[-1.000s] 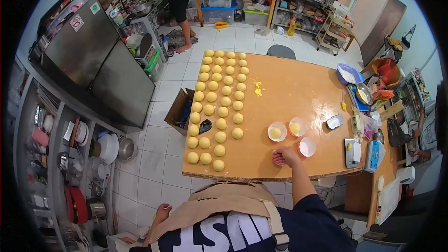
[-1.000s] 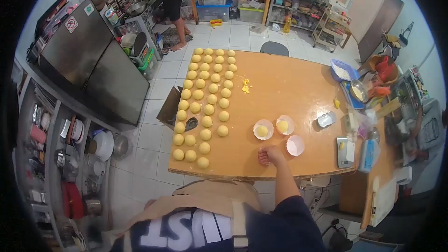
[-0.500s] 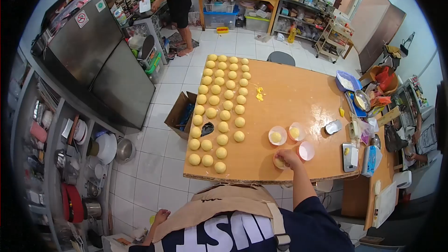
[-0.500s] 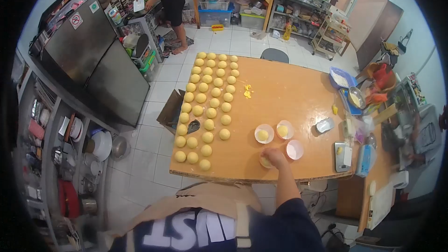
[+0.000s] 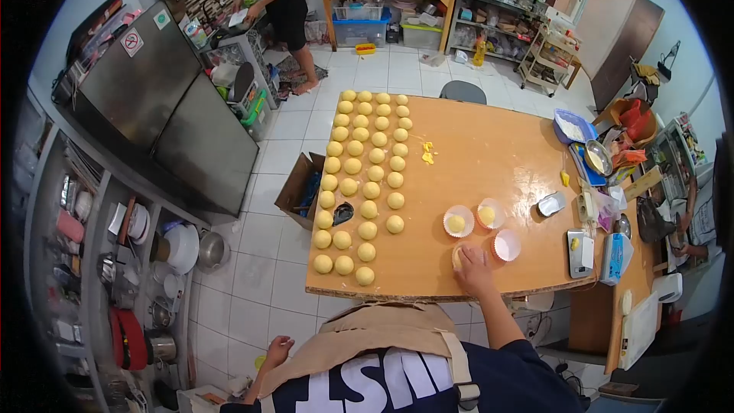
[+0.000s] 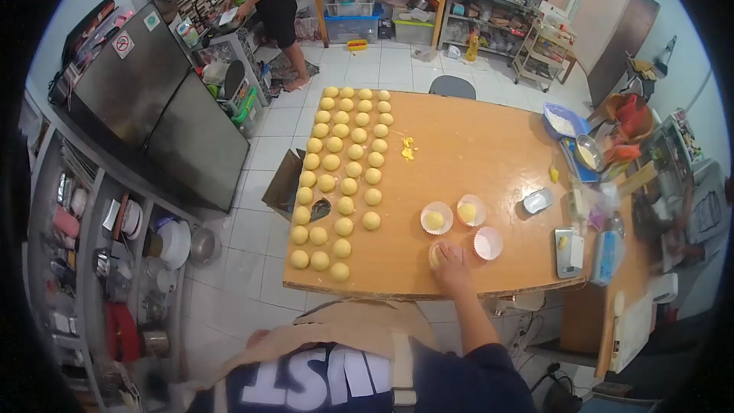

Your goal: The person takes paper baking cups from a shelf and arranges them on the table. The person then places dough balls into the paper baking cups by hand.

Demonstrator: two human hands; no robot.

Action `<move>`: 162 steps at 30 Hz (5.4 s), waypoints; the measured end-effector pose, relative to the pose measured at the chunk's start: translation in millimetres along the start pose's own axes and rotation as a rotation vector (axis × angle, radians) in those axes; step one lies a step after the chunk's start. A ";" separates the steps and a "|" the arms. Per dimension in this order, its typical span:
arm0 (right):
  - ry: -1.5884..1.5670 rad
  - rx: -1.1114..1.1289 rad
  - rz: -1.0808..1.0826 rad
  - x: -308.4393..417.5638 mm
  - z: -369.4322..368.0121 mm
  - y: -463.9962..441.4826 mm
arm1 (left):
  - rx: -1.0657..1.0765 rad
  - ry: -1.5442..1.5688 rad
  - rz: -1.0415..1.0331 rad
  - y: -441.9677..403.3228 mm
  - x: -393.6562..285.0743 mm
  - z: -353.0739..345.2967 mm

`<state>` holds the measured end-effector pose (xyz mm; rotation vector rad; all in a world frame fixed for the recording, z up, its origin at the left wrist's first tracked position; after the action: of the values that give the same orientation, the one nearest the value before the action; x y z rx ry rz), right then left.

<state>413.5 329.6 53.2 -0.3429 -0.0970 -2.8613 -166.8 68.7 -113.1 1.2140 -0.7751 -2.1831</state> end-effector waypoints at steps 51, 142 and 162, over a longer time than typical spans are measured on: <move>-0.190 0.182 0.454 -29.0 26.8 -4.2 | -0.201 -0.417 -0.894 51.8 -418.0 -142.1; -0.525 0.040 -0.128 -146.7 58.3 31.1 | -0.130 -0.923 -0.806 9.8 -499.0 -266.7; -0.140 0.433 0.567 87.3 -3.4 -111.6 | -0.548 -0.348 -0.287 84.4 -107.0 -155.5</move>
<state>301.6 415.5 67.0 -0.4013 -0.5416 -2.1823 32.0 46.4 -60.7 0.7072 -0.0934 -2.6400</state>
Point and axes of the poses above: each hand's wrist, its own y-axis away from the middle knuckle, its own z-axis out of the back of the hand, x = y × z, the point moved 6 cm from there along -y, towards the middle knuckle, and after that the axes turned 11 degrees about x, right-handed, at the moved point
